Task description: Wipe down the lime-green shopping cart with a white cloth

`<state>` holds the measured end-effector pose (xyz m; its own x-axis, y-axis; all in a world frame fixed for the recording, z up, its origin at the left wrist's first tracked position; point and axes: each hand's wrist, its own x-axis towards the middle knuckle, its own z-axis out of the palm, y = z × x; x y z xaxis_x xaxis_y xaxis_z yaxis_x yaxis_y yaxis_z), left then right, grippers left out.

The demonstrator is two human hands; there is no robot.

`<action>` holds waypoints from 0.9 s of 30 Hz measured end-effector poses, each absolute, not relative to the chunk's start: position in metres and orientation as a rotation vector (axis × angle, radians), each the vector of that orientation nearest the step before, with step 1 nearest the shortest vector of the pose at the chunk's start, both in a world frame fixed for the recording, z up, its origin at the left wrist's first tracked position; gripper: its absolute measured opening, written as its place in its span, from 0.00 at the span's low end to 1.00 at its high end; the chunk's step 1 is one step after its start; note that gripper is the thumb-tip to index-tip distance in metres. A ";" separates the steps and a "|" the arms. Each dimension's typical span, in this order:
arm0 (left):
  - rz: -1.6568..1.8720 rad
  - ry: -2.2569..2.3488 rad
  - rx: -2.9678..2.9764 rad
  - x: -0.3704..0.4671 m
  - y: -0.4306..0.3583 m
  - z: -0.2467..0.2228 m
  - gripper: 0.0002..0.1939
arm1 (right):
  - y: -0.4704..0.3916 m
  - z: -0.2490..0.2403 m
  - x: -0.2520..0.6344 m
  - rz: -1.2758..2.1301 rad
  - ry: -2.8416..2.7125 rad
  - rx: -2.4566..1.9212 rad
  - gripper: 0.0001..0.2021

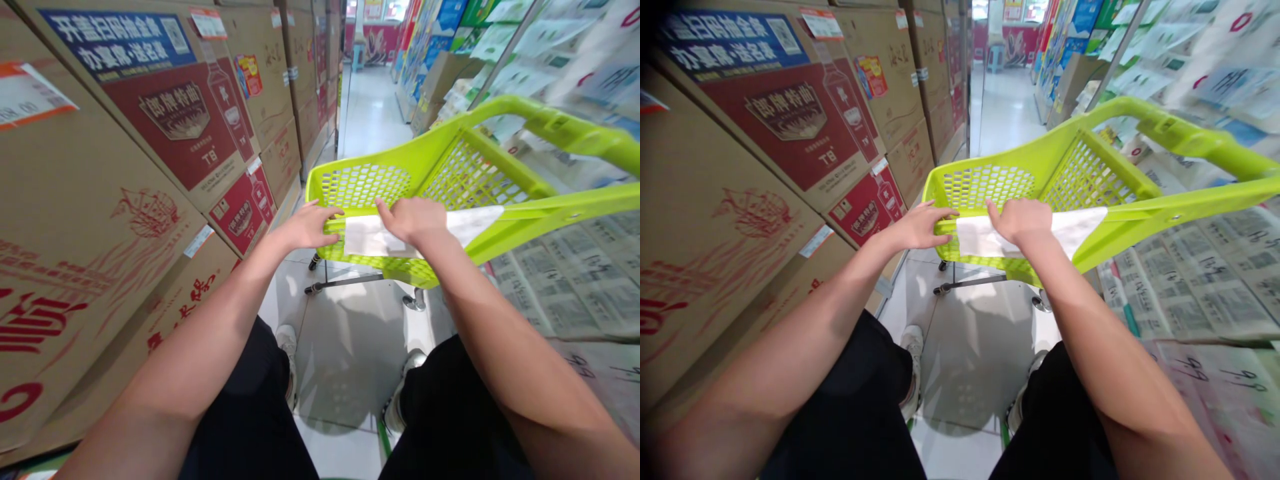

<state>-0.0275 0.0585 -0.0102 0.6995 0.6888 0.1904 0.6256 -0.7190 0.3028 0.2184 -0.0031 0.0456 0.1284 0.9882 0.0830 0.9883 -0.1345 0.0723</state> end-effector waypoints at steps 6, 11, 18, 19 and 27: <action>0.711 1.084 2.260 0.000 0.049 -0.005 0.24 | -0.009 0.043 0.231 -0.275 -2.129 -2.300 0.40; 0.653 1.417 2.351 0.020 0.046 -0.001 0.26 | -0.021 0.028 0.195 -0.360 -2.240 -2.008 0.34; 0.499 1.349 2.571 0.005 0.056 -0.004 0.30 | -0.013 0.052 0.259 -0.322 -1.939 -2.436 0.31; 0.510 1.330 2.562 0.005 0.056 -0.006 0.30 | -0.013 0.057 0.271 -0.321 -1.908 -2.478 0.30; 1.387 1.251 1.797 0.036 0.055 -0.027 0.18 | -0.017 0.045 0.262 -0.316 -2.135 -2.339 0.34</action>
<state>0.0359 0.0545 -0.0273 0.0379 0.8994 0.4354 0.3405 -0.4213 0.8406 0.2619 -0.0170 0.0453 0.0806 0.9897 0.1183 0.9815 -0.0995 0.1637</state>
